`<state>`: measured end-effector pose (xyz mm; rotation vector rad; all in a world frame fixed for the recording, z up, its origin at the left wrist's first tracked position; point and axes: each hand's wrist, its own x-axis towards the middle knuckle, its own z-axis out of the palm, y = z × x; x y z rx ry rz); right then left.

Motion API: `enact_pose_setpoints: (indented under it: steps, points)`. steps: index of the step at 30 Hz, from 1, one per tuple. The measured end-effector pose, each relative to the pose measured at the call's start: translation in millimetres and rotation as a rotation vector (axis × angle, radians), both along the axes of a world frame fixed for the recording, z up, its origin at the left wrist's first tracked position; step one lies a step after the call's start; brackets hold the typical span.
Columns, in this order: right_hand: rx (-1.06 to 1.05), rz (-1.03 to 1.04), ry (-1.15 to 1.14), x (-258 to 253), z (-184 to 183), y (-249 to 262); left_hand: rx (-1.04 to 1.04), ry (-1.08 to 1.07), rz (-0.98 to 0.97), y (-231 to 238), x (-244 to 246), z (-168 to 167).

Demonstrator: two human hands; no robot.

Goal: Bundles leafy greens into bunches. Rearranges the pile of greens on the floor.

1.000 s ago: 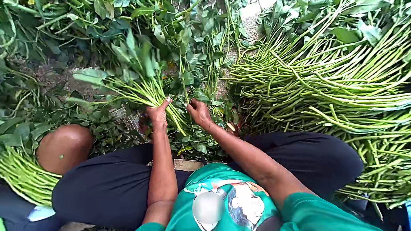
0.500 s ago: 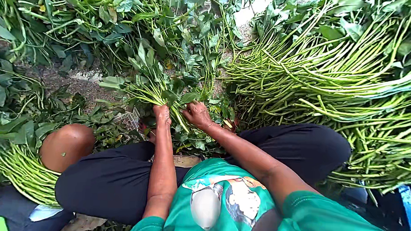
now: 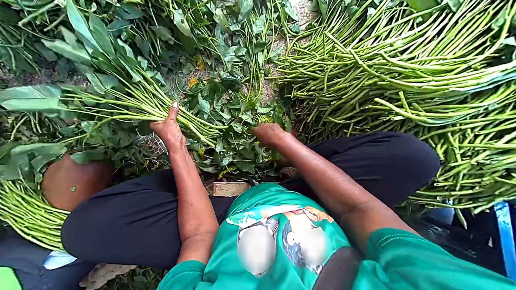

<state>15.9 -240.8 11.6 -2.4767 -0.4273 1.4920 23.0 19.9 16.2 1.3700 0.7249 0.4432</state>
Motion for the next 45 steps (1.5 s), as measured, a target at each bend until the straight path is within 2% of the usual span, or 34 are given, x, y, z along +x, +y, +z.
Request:
enact_pose_setpoints:
  steps: [1, 3, 5, 10, 13, 15, 17, 19, 21, 23, 25, 30, 32, 36, 40, 45]
  points:
    - [0.060, -0.017, -0.107, 4.6, 7.7, 1.0, 0.006, -0.030, -0.022, -1.5, -0.3, 0.3]
    - [0.320, -0.093, -0.356, 11.5, 20.6, 11.0, -0.003, -0.089, -0.078, -5.5, 0.2, -0.6]
    - [0.550, -0.085, -0.452, 13.6, 29.7, 27.3, -0.062, -0.112, -0.135, -7.3, 0.5, -3.7]
    - [0.705, 0.119, -0.486, 2.5, 10.8, 41.2, -0.315, -0.177, -0.223, -5.5, -2.5, -1.2]
    - [0.852, 0.003, -0.606, -8.0, 4.9, 36.8, -0.397, -0.174, -0.166, -4.3, -3.9, -2.5]
    - [0.813, -0.280, -0.625, -10.0, 1.8, 34.1, -0.392, -0.171, -0.101, -7.2, -0.4, -6.1]
    - [0.702, -0.664, -0.531, -1.9, -7.8, 35.5, -0.358, -0.160, -0.060, -13.0, 3.0, -8.8]
    - [0.606, -0.895, -0.397, 12.7, -26.8, 40.9, -0.308, -0.139, -0.049, -17.8, 3.1, -7.0]
    - [0.544, -0.931, -0.218, 26.6, -45.1, 49.2, -0.235, -0.070, -0.112, -19.8, -4.8, 3.1]
    - [0.462, -0.832, -0.070, 47.2, -65.0, 54.9, -0.181, -0.077, -0.111, -14.8, -1.1, 5.7]
    - [0.386, -0.807, -0.118, 63.7, -91.6, 51.2, -0.165, -0.147, -0.067, -7.7, 4.2, 3.3]
    - [0.312, -1.145, -0.222, 92.6, -123.4, 27.1, -0.254, -0.037, -0.174, -11.6, 1.0, 6.8]
    - [0.284, -1.310, -0.136, 99.8, -135.4, 25.1, -0.327, -0.007, -0.191, -15.3, 0.9, -0.2]
    - [0.397, -1.598, -0.015, 116.1, -145.5, 34.9, -0.408, 0.060, -0.161, -25.9, 2.9, -8.2]
    - [0.332, -1.543, -0.040, 131.4, -144.7, 38.0, -0.527, 0.040, -0.212, -27.8, 4.6, -5.4]
    - [0.130, -1.187, -0.279, 126.0, -113.3, 23.7, -0.477, 0.096, -0.207, -30.4, 3.0, -5.8]
